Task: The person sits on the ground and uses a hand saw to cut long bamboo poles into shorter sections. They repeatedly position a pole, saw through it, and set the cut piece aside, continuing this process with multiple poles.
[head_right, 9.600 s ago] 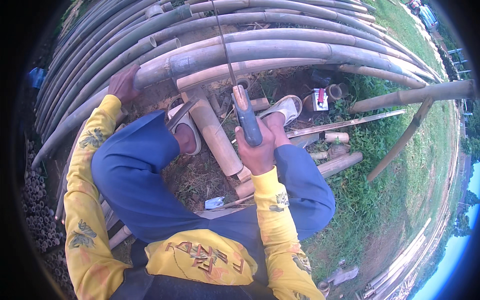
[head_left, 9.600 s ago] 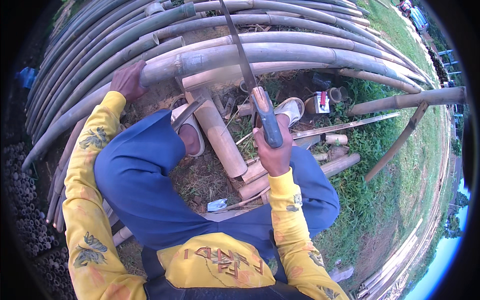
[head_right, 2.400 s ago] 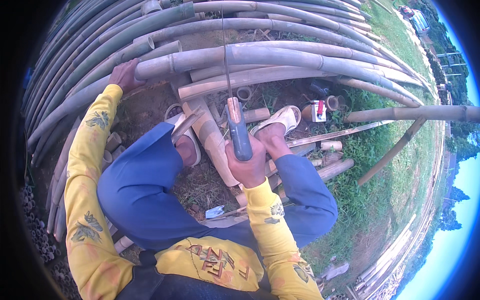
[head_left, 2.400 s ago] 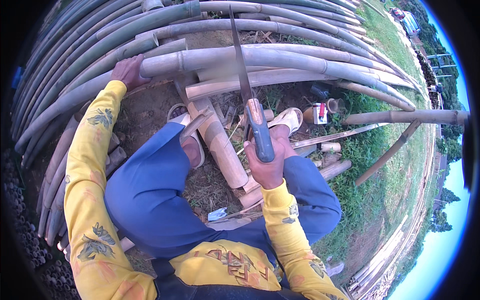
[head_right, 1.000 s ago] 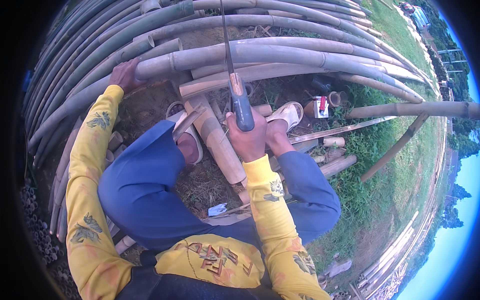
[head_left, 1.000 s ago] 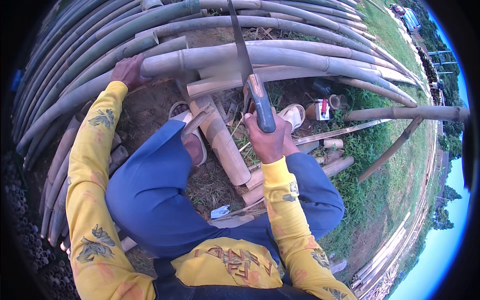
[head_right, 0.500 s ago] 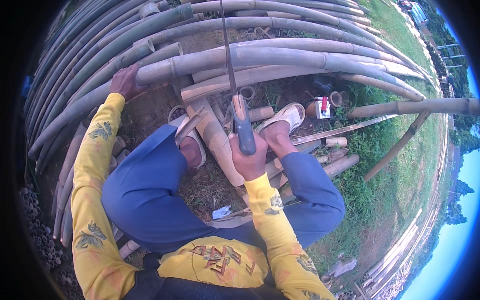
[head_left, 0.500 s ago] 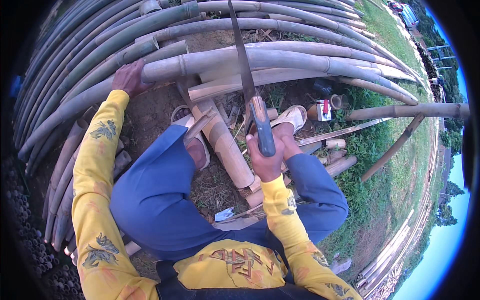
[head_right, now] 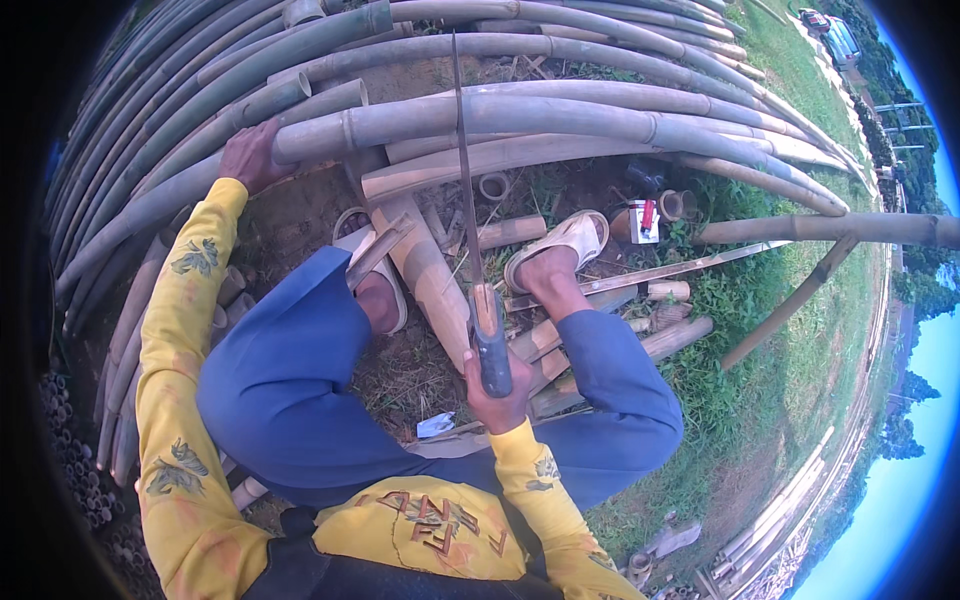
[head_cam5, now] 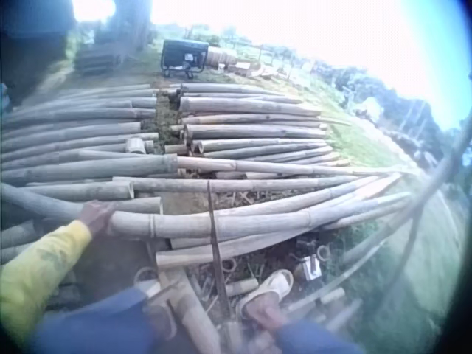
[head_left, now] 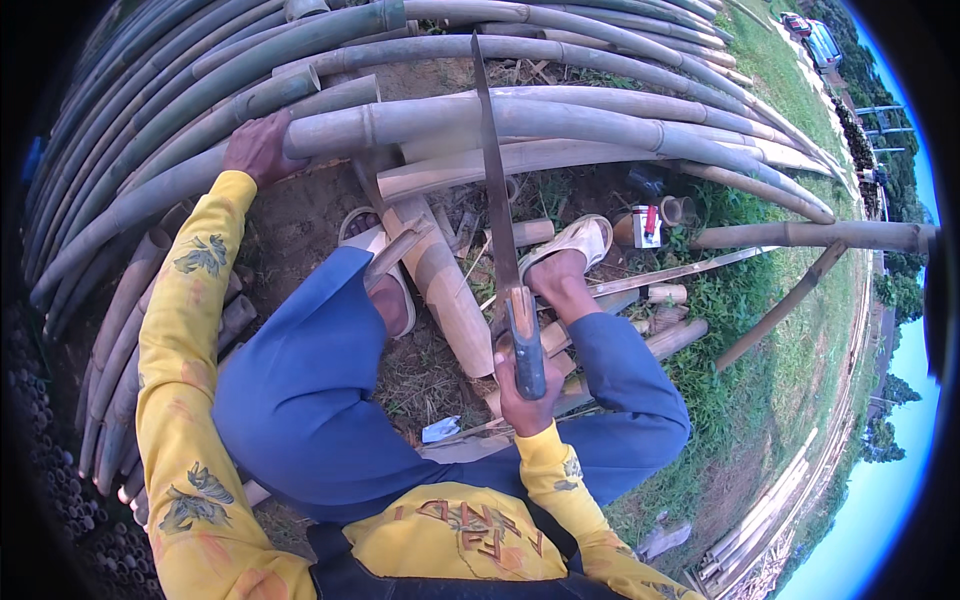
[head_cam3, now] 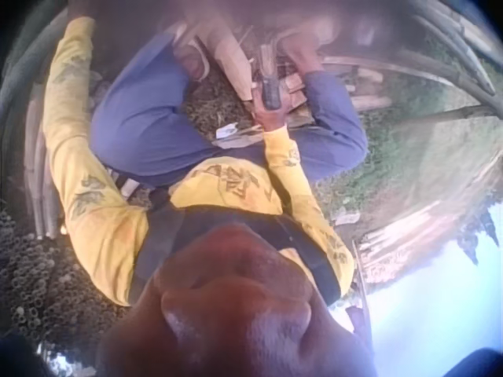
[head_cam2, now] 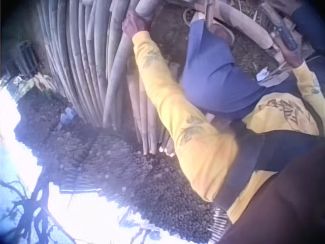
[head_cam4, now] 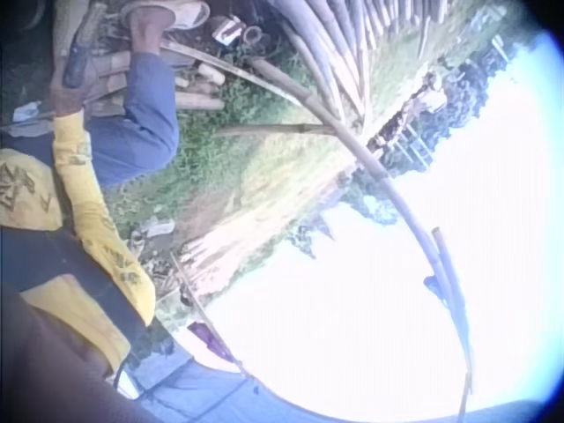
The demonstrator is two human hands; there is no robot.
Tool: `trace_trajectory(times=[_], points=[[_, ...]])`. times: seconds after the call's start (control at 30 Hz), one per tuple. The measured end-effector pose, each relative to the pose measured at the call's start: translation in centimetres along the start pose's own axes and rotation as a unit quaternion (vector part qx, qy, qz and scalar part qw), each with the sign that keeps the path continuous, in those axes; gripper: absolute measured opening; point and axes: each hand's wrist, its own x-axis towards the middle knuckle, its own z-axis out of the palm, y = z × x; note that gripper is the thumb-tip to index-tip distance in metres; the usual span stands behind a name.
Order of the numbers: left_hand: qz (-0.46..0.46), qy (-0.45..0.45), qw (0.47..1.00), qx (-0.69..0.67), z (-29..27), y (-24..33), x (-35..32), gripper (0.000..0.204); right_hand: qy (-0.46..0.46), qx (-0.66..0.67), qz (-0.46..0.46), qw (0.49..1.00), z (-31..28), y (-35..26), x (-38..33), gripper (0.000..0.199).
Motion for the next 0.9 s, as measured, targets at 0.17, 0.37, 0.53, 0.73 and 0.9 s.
trace_trajectory(times=[0.17, 0.37, 0.53, 0.73, 0.9], points=[[-0.004, -0.041, 0.999, -0.01, -1.6, 1.2, 1.2, 0.071, -0.01, -0.017, 0.003, 1.0, -0.6, -0.5, 2.4, 0.016], [0.011, -0.025, 1.0, -0.012, -1.7, 1.7, 0.4, 0.07, 0.001, 0.075, 0.043, 0.996, -0.1, 0.2, 6.0, 0.015], [0.007, 0.052, 0.999, -0.012, 0.3, 0.2, -0.2, 0.07, 0.043, -0.014, -0.055, 0.997, -0.2, -0.9, 3.0, 0.025], [0.011, 0.011, 1.0, 0.002, -0.7, 1.5, 0.9, 0.076, 0.011, 0.065, 0.0, 0.998, 2.3, -1.4, 13.5, 0.014], [0.008, 0.037, 0.999, 0.006, -0.3, 0.4, 0.2, 0.077, -0.02, -0.029, 0.002, 0.999, -0.2, -0.7, -1.3, 0.043]])
